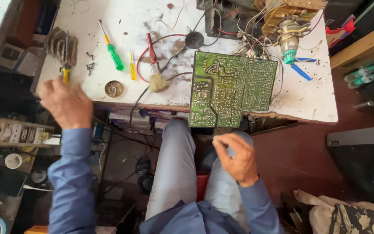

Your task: The person solders multiple connection points on a green circuit board using a soldering iron. They hold the board with one hand and apply the iron with the other, then flip the board to inspect the other side.

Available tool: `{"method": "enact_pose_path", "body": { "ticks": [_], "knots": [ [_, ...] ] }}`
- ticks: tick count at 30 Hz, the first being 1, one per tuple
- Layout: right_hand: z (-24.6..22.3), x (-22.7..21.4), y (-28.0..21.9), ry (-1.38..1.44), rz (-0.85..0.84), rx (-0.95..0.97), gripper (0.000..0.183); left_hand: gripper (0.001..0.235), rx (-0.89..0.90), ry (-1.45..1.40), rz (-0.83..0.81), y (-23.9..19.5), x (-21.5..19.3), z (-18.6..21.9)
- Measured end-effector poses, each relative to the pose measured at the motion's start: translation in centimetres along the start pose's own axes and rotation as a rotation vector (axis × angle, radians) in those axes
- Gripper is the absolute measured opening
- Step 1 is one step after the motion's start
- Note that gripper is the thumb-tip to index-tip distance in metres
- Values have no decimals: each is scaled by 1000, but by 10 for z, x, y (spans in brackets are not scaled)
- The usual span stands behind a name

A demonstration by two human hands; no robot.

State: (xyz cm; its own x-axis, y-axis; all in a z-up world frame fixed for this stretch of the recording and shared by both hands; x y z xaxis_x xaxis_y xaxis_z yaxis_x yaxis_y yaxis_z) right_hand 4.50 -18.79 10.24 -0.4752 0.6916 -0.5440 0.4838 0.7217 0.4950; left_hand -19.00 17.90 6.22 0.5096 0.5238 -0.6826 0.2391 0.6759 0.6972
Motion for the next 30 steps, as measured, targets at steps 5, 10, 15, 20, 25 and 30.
{"method": "enact_pose_path", "body": {
  "ticks": [5,10,15,20,25,30],
  "knots": [
    [5,-16,47,-74,120,-70,9,23,-169,-732,-351,-18,-6,110],
    [23,-11,102,-128,186,-181,13,38,-197,-1259,-616,-39,-2,216],
    [52,-2,157,-201,106,-293,27,54,-447,-1341,-817,-38,46,249],
    [88,1,196,-38,-157,-83,31,66,-674,-1489,-1016,-44,85,250],
    [89,-3,196,-52,-315,-138,44,74,-848,-1580,-1173,-44,95,257],
    [84,4,188,-123,-282,-206,49,79,-833,-1648,-1196,-32,98,267]
  ]
}}
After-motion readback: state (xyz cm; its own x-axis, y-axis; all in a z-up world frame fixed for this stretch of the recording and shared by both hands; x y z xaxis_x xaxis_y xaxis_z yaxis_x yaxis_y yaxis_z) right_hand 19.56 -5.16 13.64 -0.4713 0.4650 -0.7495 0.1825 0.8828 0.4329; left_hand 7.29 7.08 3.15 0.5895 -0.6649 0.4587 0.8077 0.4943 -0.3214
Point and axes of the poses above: each hand's wrist, its own y-axis towards the middle knuckle, its own x-axis out of the palm, z = x × y, the point moved 5 cm from there along y, towards the middle knuckle, and after that the axes turned 7 degrees about -x, right-handed, at the moved point
